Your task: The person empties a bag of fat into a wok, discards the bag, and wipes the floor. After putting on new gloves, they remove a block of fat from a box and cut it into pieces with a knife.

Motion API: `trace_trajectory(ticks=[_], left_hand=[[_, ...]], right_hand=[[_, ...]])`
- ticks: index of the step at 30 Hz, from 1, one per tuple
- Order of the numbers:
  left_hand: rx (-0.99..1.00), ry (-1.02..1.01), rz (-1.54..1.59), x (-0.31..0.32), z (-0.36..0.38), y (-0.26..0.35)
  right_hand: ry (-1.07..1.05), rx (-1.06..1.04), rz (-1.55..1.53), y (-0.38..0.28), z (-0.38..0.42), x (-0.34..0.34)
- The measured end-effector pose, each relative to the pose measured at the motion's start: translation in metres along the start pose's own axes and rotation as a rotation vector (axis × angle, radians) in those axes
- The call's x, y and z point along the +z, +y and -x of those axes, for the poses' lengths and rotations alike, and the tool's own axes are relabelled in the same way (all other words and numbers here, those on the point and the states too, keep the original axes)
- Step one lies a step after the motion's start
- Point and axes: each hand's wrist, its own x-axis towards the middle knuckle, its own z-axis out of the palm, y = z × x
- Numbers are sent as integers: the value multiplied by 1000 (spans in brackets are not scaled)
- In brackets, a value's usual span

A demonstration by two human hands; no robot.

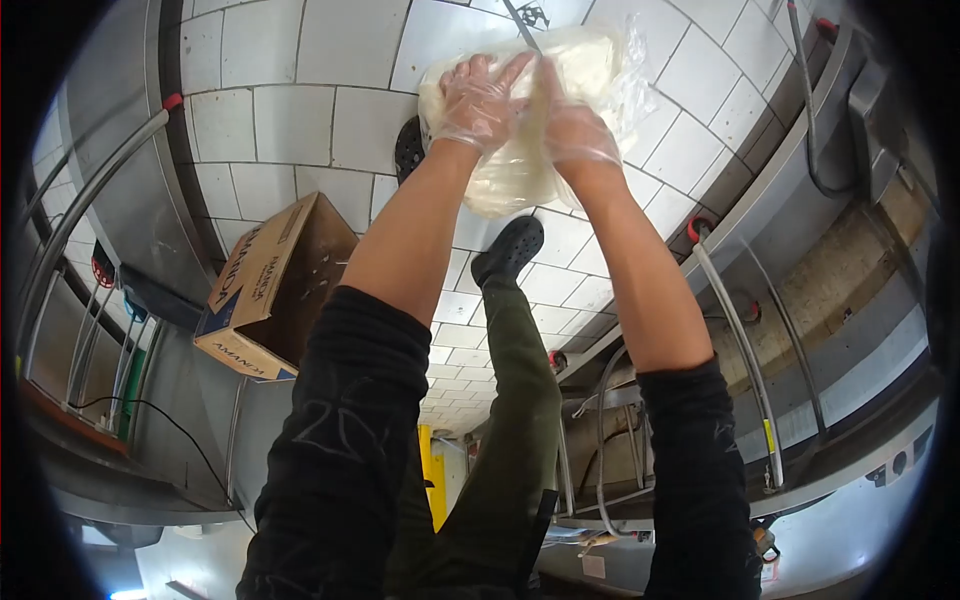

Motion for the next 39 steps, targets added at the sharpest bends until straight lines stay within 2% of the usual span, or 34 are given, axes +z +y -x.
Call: trace_trajectory(ticks=[2, 4, 7, 9, 14, 17, 19, 26, 29, 33, 36, 39], left_hand=[[2, -13, 7, 3, -3, -1], [-10, 5, -33, 7, -2, 0], [-36, -19, -47, 3, -5, 3], [-45, -58, -67, 2, -3, 5], [-22, 25, -59, 14, -3, 1], [-16, 28, -92, 15, -3, 1], [-12, 34, -90, 17, -5, -2], [-1, 69, -140, 20, -7, -1], [-30, 62, -155, 23, -8, 0], [21, 64, -130, 16, -10, 1], [-32, 23, -180, 19, -6, 6], [-43, 8, -87, 18, -7, 6]], right_hand=[[19, -16, 91, 29, 25, 17], [-53, 45, 216, 47, 61, 26], [-44, 48, 256, 56, 72, 38], [-46, 32, 199, 59, 66, 40], [-37, 52, 75, 46, 69, 22], [-139, 39, 52, 33, 74, -1], [-202, 108, 108, 26, 81, -5], [-87, 33, -42, 51, 58, 28], [-39, 16, -17, 53, 44, 40], [-118, 96, -44, 52, 75, 33], [-190, 121, -84, 56, 92, 37], [-129, 99, -80, 63, 74, 49]])
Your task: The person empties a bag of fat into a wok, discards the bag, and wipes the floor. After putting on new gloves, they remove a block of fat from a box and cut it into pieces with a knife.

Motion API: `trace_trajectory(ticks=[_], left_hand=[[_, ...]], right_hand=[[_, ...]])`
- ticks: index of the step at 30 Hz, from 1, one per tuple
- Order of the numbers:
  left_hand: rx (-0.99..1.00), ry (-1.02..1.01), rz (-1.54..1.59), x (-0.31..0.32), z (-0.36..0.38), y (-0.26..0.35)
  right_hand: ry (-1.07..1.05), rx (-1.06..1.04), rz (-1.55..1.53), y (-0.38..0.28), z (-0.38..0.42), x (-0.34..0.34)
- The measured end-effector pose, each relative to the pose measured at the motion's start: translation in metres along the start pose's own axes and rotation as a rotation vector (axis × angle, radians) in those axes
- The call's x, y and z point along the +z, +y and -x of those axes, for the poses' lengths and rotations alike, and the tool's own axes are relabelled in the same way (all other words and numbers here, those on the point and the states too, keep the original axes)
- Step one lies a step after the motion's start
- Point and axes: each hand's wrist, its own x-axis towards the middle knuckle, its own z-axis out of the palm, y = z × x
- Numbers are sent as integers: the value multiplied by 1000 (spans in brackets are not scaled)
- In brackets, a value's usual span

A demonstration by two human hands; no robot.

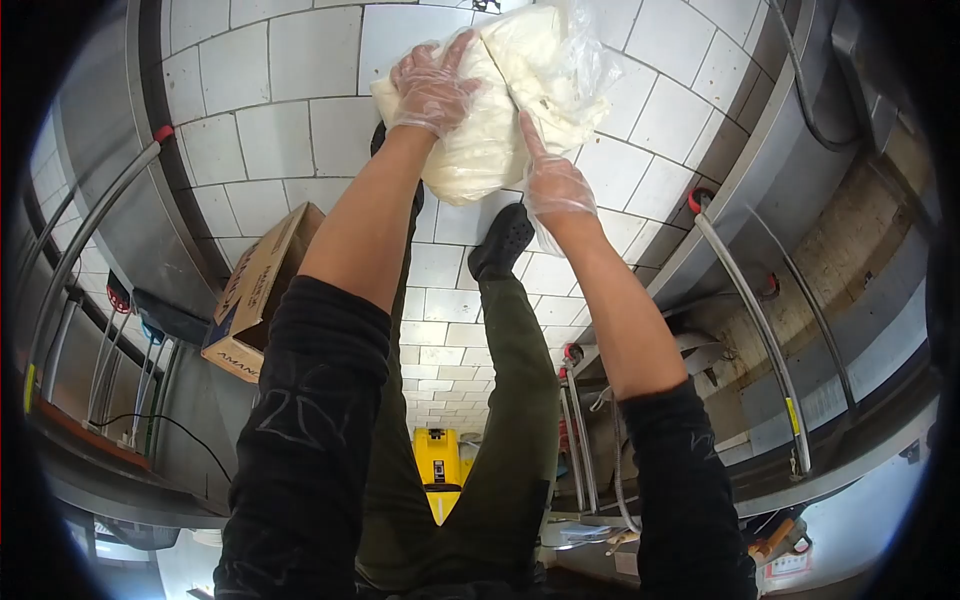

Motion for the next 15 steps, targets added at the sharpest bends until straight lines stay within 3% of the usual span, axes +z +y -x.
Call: trace_trajectory(ticks=[3, 5, 7, 12, 14, 15], left_hand=[[-10, -16, -40, 6, 2, 1], [63, 103, -50, 11, -1, -4], [71, 86, -84, 11, -3, -2], [113, 119, -104, 21, 6, 2], [146, 423, -3, 46, 13, 14], [147, 426, -11, 48, 24, 28]], right_hand=[[64, -45, -10, 3, -7, 7], [121, -60, -6, 11, 1, 9], [-18, 50, -57, 14, 26, 6], [-13, 35, -39, 26, 34, 23], [39, -1, -52, 26, 18, 21], [59, -20, -54, 24, 12, 19]])
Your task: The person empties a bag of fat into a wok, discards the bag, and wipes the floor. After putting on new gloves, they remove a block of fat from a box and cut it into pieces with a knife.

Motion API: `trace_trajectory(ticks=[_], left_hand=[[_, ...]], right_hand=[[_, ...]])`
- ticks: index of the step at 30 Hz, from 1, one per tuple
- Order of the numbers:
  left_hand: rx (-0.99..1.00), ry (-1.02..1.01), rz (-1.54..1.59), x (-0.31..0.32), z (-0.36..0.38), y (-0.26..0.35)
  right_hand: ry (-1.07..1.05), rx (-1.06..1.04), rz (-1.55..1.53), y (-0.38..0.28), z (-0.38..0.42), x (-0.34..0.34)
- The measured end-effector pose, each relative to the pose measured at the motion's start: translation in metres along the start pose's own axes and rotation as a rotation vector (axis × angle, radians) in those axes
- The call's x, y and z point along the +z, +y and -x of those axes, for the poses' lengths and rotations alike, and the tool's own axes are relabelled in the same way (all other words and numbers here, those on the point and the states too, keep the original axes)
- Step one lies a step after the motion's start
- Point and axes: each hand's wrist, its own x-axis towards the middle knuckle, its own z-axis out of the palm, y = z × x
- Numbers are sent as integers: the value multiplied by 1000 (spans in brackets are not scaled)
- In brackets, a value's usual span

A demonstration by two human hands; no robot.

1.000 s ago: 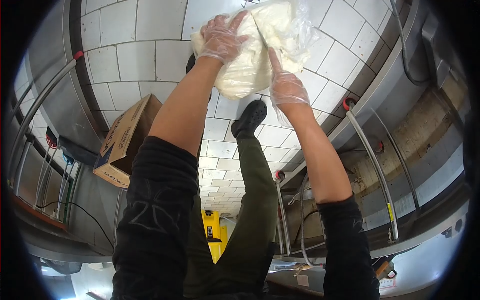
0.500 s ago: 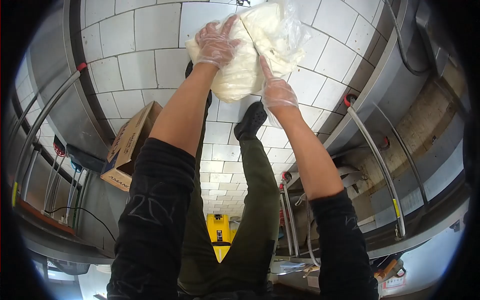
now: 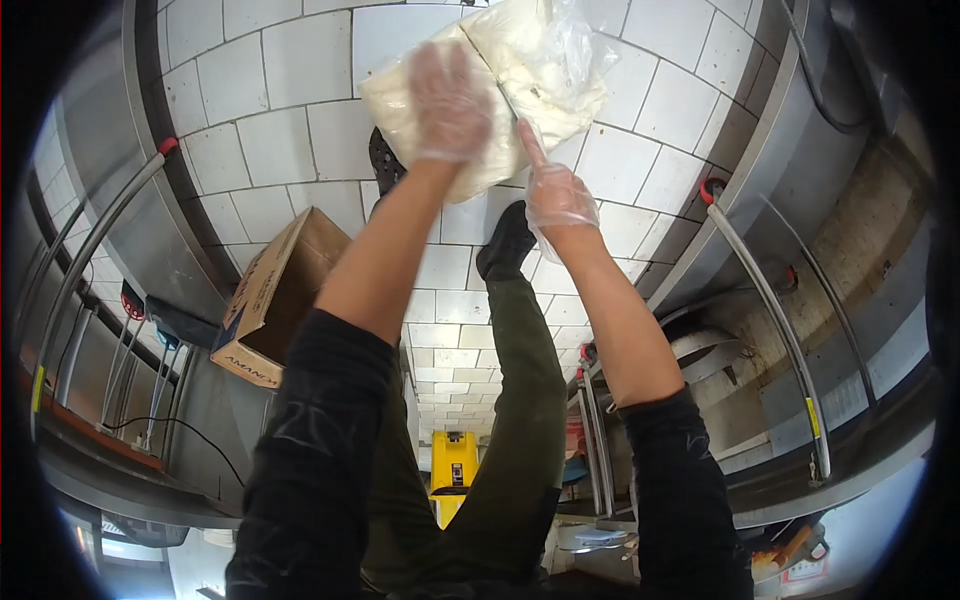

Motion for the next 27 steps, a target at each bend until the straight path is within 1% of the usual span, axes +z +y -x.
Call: trace_trajectory(ticks=[2, 3, 4, 5, 6, 7, 11, 13, 14, 16, 17, 19, 20, 22, 23, 25, 26, 27], left_hand=[[-104, -245, 74, -7, 30, 32], [-96, -204, 85, -3, 35, 32], [-104, -211, 92, 1, 40, 31], [-55, -136, 76, 5, 39, 28], [0, -65, 59, 8, 38, 24], [1, -57, 130, 10, 39, 19], [-34, -125, 105, 5, 39, 16], [-155, -183, 189, -5, 32, 19], [-158, -180, 187, -7, 29, 18], [2, -38, 133, -8, 25, 11], [1, -35, 128, -10, 20, 6], [-145, -348, 289, -14, 11, -2], [-149, -348, 294, -16, 9, -3], [-28, -341, 235, -17, 7, -8], [-26, -339, 236, -18, 5, -10], [1, -363, 145, -19, 4, -9], [-4, -366, 151, -19, 3, -10], [-11, -383, 208, -19, 3, -10]], right_hand=[[9, -13, -7, -2, 1, 1], [18, -25, 4, -2, 4, -1], [24, -37, 20, 0, 8, -4], [25, -32, 22, 1, 12, -10], [-30, 6, 16, 0, 21, -14], [-87, 40, 8, -3, 28, -18], [-118, 66, 9, -17, 28, -37], [-153, 86, 10, -30, 19, -49], [-154, 82, 12, -35, 11, -50], [-79, 74, -10, -44, -9, -51], [-78, 68, -11, -46, -21, -50], [-35, 20, -14, -49, -35, -49], [-37, 22, -8, -45, -33, -47], [-133, 89, 9, -45, -13, -53], [-130, 90, 9, -43, 1, -56], [-279, 167, 53, -37, 22, -57], [-283, 170, 59, -39, 18, -55], [-241, 168, 32, -39, 12, -51]])
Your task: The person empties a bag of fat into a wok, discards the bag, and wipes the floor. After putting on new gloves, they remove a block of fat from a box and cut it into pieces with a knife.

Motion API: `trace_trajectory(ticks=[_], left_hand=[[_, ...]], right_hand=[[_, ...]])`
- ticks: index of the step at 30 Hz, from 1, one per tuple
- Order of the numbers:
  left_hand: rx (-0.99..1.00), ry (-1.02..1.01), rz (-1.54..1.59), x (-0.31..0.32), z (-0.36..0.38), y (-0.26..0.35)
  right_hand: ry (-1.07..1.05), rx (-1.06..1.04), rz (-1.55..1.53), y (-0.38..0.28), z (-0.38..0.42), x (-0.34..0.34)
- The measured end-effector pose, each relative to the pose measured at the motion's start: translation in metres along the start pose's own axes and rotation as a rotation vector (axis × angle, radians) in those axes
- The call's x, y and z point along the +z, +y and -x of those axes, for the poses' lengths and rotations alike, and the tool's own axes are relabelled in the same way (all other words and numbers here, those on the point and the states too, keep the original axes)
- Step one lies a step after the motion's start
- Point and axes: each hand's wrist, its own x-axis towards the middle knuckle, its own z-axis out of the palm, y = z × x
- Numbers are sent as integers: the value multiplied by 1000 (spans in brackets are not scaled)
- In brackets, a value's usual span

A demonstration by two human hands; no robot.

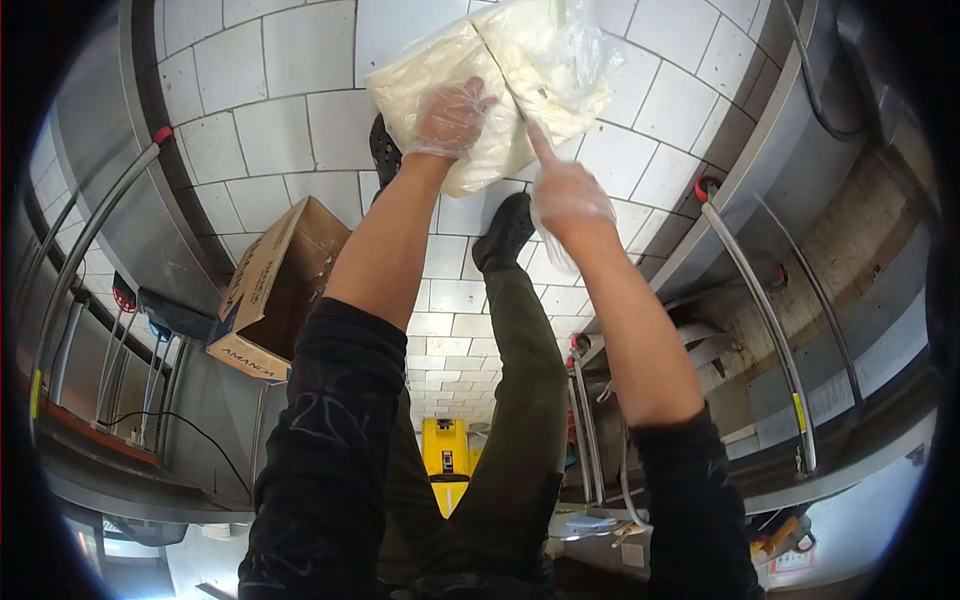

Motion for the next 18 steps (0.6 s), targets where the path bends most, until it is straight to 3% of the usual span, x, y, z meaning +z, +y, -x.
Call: trace_trajectory(ticks=[4, 11, 13, 14, 16, 18], left_hand=[[-38, -5, 191, -3, 0, 4], [-84, -107, 160, 2, 3, 0], [103, -6, 93, 6, 2, -4], [108, -7, 83, 1, 0, -1], [-127, -64, 124, -5, 1, 8], [-17, -14, 107, 15, 1, -12]], right_hand=[[195, -107, 29, -9, -48, 11], [-72, 69, 12, 29, 33, 18], [-40, 67, -21, 19, 7, 20], [53, 7, -22, 12, -14, 22], [144, -59, -31, 8, -25, 23], [116, -86, -11, 18, -23, 22]])
